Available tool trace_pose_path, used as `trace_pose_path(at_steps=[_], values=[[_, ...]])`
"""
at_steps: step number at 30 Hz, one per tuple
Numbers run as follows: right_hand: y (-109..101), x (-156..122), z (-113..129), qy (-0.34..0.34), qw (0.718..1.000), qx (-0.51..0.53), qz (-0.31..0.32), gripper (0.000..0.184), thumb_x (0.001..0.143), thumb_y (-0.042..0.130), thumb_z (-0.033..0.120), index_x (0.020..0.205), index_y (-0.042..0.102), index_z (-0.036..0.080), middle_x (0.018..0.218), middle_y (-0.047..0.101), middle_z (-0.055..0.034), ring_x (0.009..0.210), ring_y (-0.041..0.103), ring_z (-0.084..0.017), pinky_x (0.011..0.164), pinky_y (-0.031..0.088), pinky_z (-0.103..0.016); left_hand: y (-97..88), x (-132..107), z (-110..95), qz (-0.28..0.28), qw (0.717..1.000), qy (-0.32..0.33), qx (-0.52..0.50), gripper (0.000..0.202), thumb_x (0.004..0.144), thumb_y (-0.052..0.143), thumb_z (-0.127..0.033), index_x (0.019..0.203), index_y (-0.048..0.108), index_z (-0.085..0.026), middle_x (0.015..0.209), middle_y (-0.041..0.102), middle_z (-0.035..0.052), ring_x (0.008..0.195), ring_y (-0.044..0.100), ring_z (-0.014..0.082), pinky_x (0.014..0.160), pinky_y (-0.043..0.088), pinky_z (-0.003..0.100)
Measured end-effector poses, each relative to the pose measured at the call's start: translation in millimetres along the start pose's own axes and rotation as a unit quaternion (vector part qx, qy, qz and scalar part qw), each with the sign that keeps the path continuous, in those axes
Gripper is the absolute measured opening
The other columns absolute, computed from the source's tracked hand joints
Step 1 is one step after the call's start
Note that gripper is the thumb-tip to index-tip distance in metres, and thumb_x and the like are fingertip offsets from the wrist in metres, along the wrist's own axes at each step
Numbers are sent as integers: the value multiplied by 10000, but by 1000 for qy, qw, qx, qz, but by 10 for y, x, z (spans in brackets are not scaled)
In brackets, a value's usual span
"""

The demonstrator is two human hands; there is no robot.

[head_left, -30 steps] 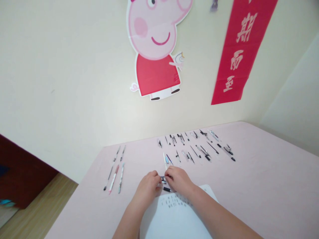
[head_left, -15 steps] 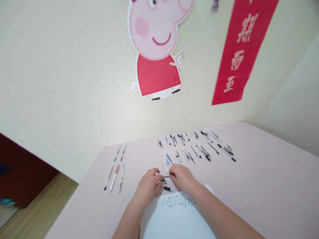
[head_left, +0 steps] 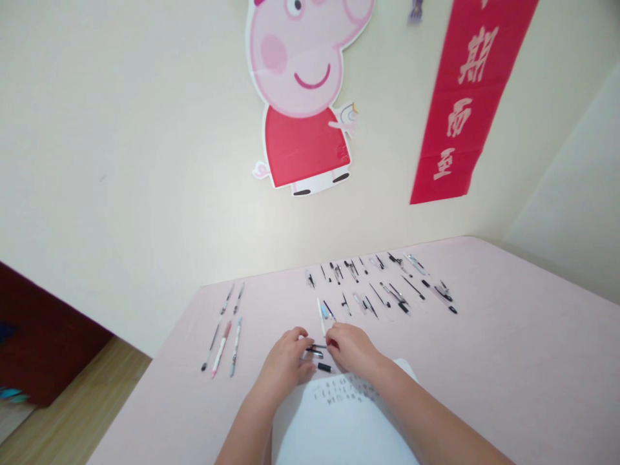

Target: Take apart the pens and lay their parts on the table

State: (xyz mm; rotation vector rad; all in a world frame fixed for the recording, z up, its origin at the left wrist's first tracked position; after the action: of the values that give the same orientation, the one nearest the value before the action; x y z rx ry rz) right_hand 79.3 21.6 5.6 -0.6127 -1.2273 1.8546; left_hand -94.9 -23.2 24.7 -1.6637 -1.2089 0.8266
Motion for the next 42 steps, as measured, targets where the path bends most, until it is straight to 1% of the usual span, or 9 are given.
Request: trace_pose_path(at_steps=[8,15,19,25,30,33,37,40,42], values=[[-65,-33,88,-37,999,13,-20,149,786,554,240,890,646,188,895,619,-45,884,548,-175,746,364,-251,0,-9,67,1,1000,-22,-11,374,668,613,-189,1039,603,-235,1147,528,48,1034,513,197,909,381,312],[-99,-114,206,-73,997,-18,17,333,708,658,424,920,638,168,917,592,-70,895,526,-209,757,374,-285,47,-34,167,-32,999,-27,-9,386,659,598,-110,1030,605,-216,1093,553,55,1021,514,182,910,375,301],[-57,-124,236,-78,996,-42,19,305,717,650,386,925,629,164,923,583,-77,889,522,-215,750,380,-295,82,-34,200,-56,998,-17,-12,385,660,603,-107,1031,606,-209,1090,557,63,1032,505,195,921,374,321],[-51,-114,260,-99,993,-54,23,337,749,614,349,1028,595,161,940,578,-82,884,529,-217,753,395,-304,136,-137,190,-128,989,-60,-51,424,666,564,-110,1081,549,-200,1075,532,72,1019,516,213,909,399,376],[-106,-105,268,-193,980,-51,-3,438,779,593,370,1158,522,163,1083,545,-101,979,494,-228,837,380,-331,219,-280,140,-216,968,-93,-85,182,785,451,-220,956,508,-195,912,530,48,878,548,198,782,448,361],[-82,-80,291,-237,969,-66,-1,429,795,577,365,1169,509,167,1093,537,-101,974,491,-225,837,382,-338,269,-309,139,-249,957,-113,-97,122,807,419,-255,900,477,-201,835,526,32,781,547,183,710,450,336],[38,-23,361,-186,975,-122,-9,478,809,530,424,1181,493,127,976,553,-121,888,510,-248,732,420,-357,307,-294,169,-265,949,-133,-106,112,811,406,-278,873,467,-208,765,525,11,689,539,169,649,437,313],[126,9,410,-138,978,-155,-14,524,830,480,447,1220,458,98,974,552,-143,863,522,-262,679,439,-368,313,-284,204,-260,949,-137,-117,105,807,403,-284,843,464,-207,727,520,3,645,528,161,619,426,301],[158,17,427,-135,976,-169,-13,504,848,455,434,1227,450,101,984,553,-143,855,530,-259,655,450,-362,312,-281,232,-259,947,-143,-124,96,803,404,-281,827,458,-206,716,516,2,635,521,159,613,422,297]])
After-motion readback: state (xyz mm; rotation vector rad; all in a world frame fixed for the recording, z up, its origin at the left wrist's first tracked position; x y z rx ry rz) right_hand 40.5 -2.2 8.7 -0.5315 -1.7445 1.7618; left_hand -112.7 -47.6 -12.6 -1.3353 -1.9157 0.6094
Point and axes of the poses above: each hand's wrist, its own x-axis towards the middle knuckle, its own y-axis out of the palm, z = x × y, the point moved 1 cm from there along x, towards the middle knuckle
